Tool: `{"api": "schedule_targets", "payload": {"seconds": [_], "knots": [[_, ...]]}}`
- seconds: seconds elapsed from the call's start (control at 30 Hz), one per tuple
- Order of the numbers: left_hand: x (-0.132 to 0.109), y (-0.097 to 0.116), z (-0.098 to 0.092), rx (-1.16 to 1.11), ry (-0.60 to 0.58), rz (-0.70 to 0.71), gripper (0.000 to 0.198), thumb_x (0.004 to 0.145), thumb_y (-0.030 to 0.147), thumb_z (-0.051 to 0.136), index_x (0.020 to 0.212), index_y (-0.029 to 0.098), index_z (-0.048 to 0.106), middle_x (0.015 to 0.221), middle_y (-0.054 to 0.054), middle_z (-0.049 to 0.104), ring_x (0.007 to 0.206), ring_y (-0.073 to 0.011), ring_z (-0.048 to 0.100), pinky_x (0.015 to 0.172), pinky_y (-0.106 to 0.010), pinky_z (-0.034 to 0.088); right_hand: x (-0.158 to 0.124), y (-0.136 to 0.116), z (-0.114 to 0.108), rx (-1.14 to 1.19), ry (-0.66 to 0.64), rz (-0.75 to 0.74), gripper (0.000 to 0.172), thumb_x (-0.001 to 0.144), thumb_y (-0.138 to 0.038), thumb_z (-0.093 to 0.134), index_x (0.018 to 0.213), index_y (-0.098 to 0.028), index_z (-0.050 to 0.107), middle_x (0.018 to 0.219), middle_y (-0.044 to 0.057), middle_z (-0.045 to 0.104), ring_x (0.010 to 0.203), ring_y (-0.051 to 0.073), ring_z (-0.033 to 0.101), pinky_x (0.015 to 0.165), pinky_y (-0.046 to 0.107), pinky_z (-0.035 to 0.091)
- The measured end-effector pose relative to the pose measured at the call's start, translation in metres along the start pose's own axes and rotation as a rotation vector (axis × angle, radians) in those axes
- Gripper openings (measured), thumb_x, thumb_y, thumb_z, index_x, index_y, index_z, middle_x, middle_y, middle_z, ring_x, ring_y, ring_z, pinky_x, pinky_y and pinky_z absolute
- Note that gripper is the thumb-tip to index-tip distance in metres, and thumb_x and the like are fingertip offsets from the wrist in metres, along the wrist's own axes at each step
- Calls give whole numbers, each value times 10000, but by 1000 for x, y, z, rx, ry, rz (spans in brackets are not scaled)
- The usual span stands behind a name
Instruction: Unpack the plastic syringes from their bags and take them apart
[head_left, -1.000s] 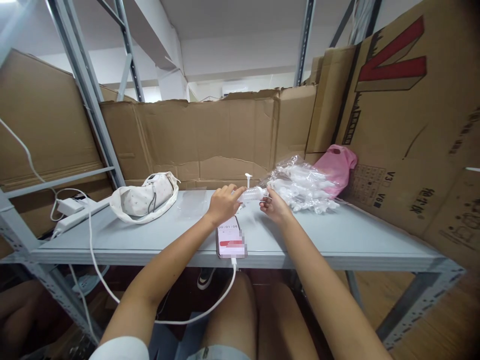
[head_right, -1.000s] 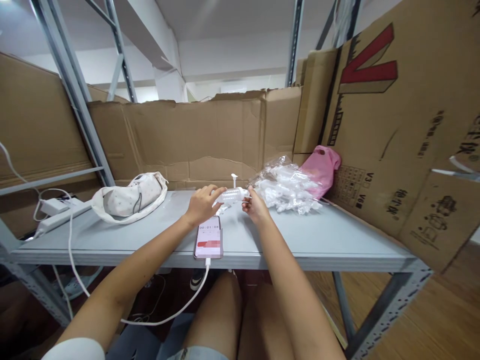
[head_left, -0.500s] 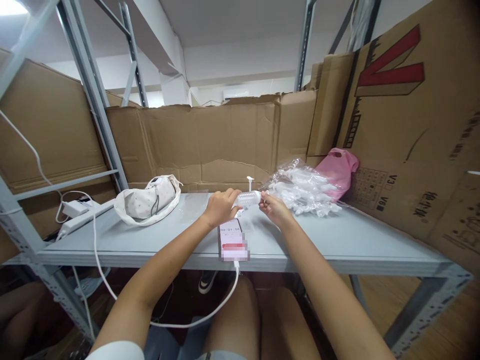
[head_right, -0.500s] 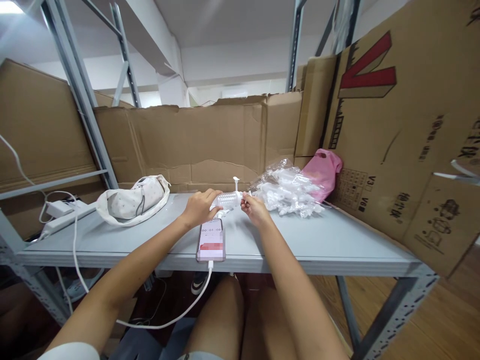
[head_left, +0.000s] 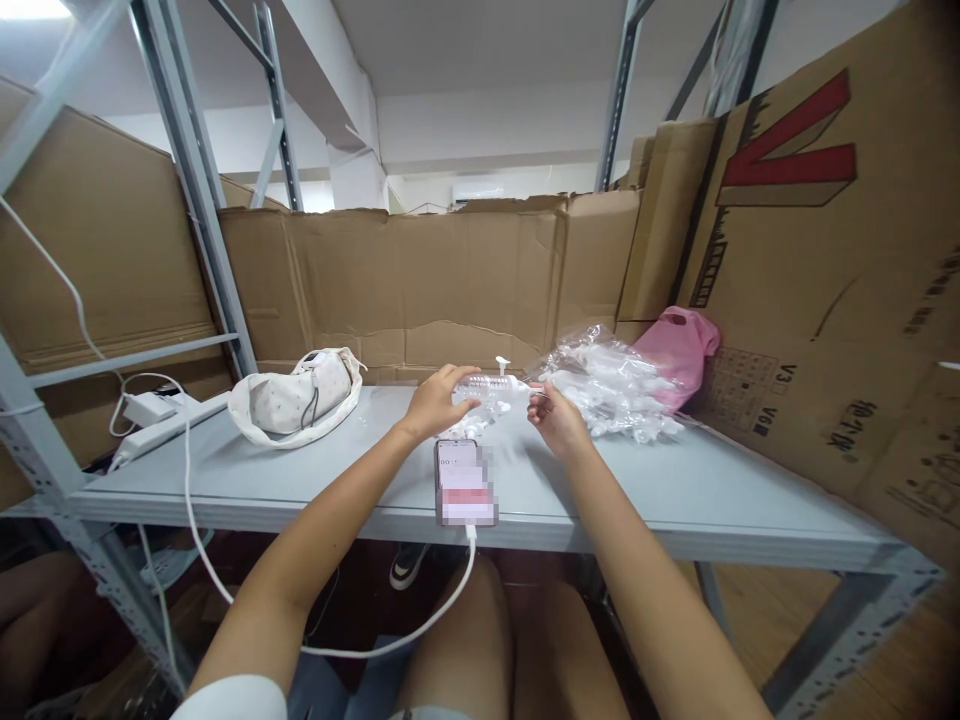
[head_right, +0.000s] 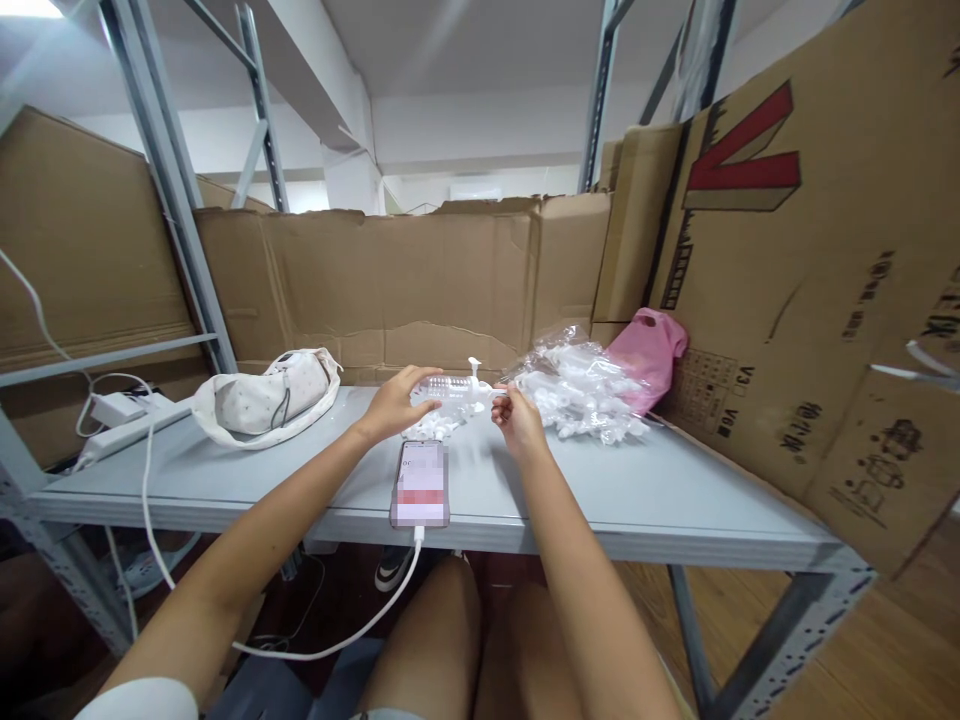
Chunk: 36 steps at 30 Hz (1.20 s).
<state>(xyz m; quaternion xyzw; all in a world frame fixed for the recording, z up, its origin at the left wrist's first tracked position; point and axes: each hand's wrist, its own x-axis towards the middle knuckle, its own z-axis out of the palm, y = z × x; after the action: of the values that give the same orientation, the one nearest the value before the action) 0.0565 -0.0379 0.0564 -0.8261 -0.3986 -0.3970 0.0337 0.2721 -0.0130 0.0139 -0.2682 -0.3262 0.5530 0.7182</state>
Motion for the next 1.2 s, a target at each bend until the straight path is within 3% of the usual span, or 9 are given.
{"api": "schedule_targets", "payload": {"seconds": [0.17,0.27,0.4,0.47,0.7,0.87,1.03,1.2], "knots": [[6,-6,-13,-172,39,-28,491,771,287,651,1251,263,550,1131,-46,598,947,-156,590,811,-277,495,10,-7,-11,169,34,-131,288,784,-440,669,692,-207,528,471,-77,452,406,60,412,420,200,376],[10,-13,-20,-248,107,-85,519,753,268,661,1256,259,531,1195,-58,574,935,-149,588,805,-272,494,13,-9,-14,198,128,-270,311,749,-474,686,710,-212,522,489,-82,446,422,56,411,443,199,384],[19,-25,-22,-173,146,-238,590,727,264,681,1280,244,477,1111,-54,605,819,-139,590,810,-305,487,16,-5,-13,-1,239,-499,351,698,-520,697,734,-216,526,543,-72,476,468,67,443,479,209,389],[25,-31,-21,-82,140,-289,581,715,259,689,1258,233,484,1119,-62,605,854,-165,598,832,-324,479,20,0,-12,-181,255,-560,345,687,-515,694,736,-214,532,572,-61,504,496,81,465,500,222,392],[46,-57,0,220,13,-340,445,714,196,667,1136,246,534,1116,-80,596,1065,-246,581,891,-350,441,56,6,-5,-720,237,-526,197,747,-392,599,737,-198,568,570,-39,523,551,128,491,556,246,391],[57,-85,25,190,-44,-401,398,702,184,672,1075,219,538,1141,-84,590,1029,-213,593,879,-315,437,79,6,7,-992,257,-452,185,776,-335,570,827,-173,644,721,46,656,706,194,600,648,274,436],[60,-106,47,136,-61,-489,427,688,203,688,1081,223,521,1147,-81,588,1035,-205,586,867,-310,440,91,11,7,-1176,290,-509,200,817,-301,542,866,-161,677,848,111,702,829,236,627,754,301,430],[60,-111,53,112,-44,-506,588,714,207,658,1257,223,433,1222,-126,552,1076,-217,576,901,-329,428,105,13,-1,-1274,223,-523,207,831,-311,539,826,-157,677,853,127,703,813,232,627,734,304,424]]}}
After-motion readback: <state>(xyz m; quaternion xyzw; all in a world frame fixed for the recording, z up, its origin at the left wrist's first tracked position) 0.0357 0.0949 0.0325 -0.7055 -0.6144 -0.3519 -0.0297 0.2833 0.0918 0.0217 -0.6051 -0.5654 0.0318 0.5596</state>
